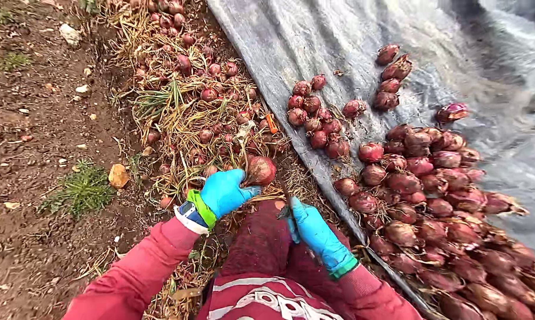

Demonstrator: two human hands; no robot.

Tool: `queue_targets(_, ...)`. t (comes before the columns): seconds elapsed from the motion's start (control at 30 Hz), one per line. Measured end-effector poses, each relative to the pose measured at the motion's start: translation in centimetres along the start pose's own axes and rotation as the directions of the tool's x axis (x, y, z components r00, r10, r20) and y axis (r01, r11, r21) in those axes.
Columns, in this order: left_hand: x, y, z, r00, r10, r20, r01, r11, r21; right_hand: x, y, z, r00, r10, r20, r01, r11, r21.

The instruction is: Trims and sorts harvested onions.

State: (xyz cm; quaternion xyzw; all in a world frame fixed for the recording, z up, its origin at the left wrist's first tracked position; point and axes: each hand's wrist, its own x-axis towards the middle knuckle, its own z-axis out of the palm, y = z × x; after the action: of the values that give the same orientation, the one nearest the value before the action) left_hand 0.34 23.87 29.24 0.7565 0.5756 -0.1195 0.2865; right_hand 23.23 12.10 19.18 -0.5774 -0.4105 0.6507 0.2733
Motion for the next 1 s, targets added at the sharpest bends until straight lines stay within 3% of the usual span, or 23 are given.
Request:
queue_targets(0.1, -2.7, 4.7, 2.3, 0.915, 0.306, 0.262, -0.334, 0.940, 0.067, -1.8, -0.1, -0.1, 0.993, -0.031, 0.117, 0.052, 0.982, -0.182)
queue_targets(0.13, -2.6, 4.9, 3.0, 0.909, 0.327, 0.259, -0.341, 0.940, 0.012, -2.5, -0.4, -0.2, 0.995, -0.074, 0.064, 0.085, 0.979, -0.186)
queue_targets(0.17, -1.9, 4.0, 3.6, 0.945, 0.279, 0.169, -0.272, 0.960, -0.065, -3.1, -0.5, -0.5, 0.992, -0.120, -0.033, 0.114, 0.983, -0.143)
queue_targets(0.23, 0.8, -0.2, 4.4, 0.997, -0.070, -0.016, 0.065, 0.976, -0.207, -3.5, 0.0, -1.2, 0.955, -0.145, -0.258, 0.151, 0.989, 0.003)
queue_targets(0.3, 4.6, -6.4, 7.1, 0.886, -0.460, -0.055, 0.423, 0.852, -0.307, -3.3, 0.9, -2.3, 0.921, -0.053, -0.387, 0.103, 0.989, 0.109)
queue_targets(0.33, 6.2, -9.2, 9.3, 0.819, -0.574, -0.006, 0.545, 0.780, -0.308, -3.2, 1.6, -2.6, 0.916, -0.016, -0.401, 0.077, 0.988, 0.137)
queue_targets(0.4, 8.8, -12.4, 15.0, 0.727, -0.675, 0.130, 0.659, 0.630, -0.410, -2.9, 3.0, -2.8, 0.924, 0.042, -0.379, 0.022, 0.987, 0.162)
queue_targets(0.5, 10.6, -13.7, 21.6, 0.663, -0.674, 0.327, 0.639, 0.281, -0.716, -1.7, 4.9, -2.8, 0.932, 0.150, -0.329, -0.084, 0.975, 0.205)
queue_targets(0.57, 11.4, -14.2, 21.3, 0.620, -0.701, 0.352, 0.675, 0.247, -0.695, -0.5, 5.9, -2.8, 0.919, 0.245, -0.308, -0.167, 0.951, 0.259)
queue_targets(0.63, 11.0, -14.4, 19.2, 0.620, -0.698, 0.358, 0.728, 0.343, -0.593, 0.8, 6.7, -2.4, 0.903, 0.350, -0.250, -0.252, 0.902, 0.351)
queue_targets(0.7, 9.2, -12.8, 15.6, 0.723, -0.604, 0.335, 0.673, 0.505, -0.540, 2.7, 7.3, -1.3, 0.898, 0.425, -0.112, -0.341, 0.835, 0.433)
queue_targets(0.77, 6.3, -9.7, 11.3, 0.869, -0.421, 0.260, 0.480, 0.591, -0.648, 3.8, 7.3, 0.5, 0.922, 0.381, 0.064, -0.370, 0.823, 0.432)
queue_targets(0.83, 4.4, -6.4, 7.4, 0.967, -0.173, 0.188, 0.256, 0.631, -0.732, 4.6, 5.9, 1.8, 0.973, 0.183, 0.140, -0.227, 0.870, 0.437)
queue_targets(0.9, 3.9, -3.8, 4.8, 0.968, 0.036, 0.247, 0.147, 0.719, -0.680, 4.8, 2.7, 2.0, 0.997, 0.033, 0.073, -0.061, 0.909, 0.412)
queue_targets(1.0, 3.9, -2.1, 1.1, 0.913, 0.168, 0.371, -0.030, 0.936, -0.351, 4.1, -1.3, 0.6, 0.999, -0.009, -0.047, 0.016, 0.987, 0.161)
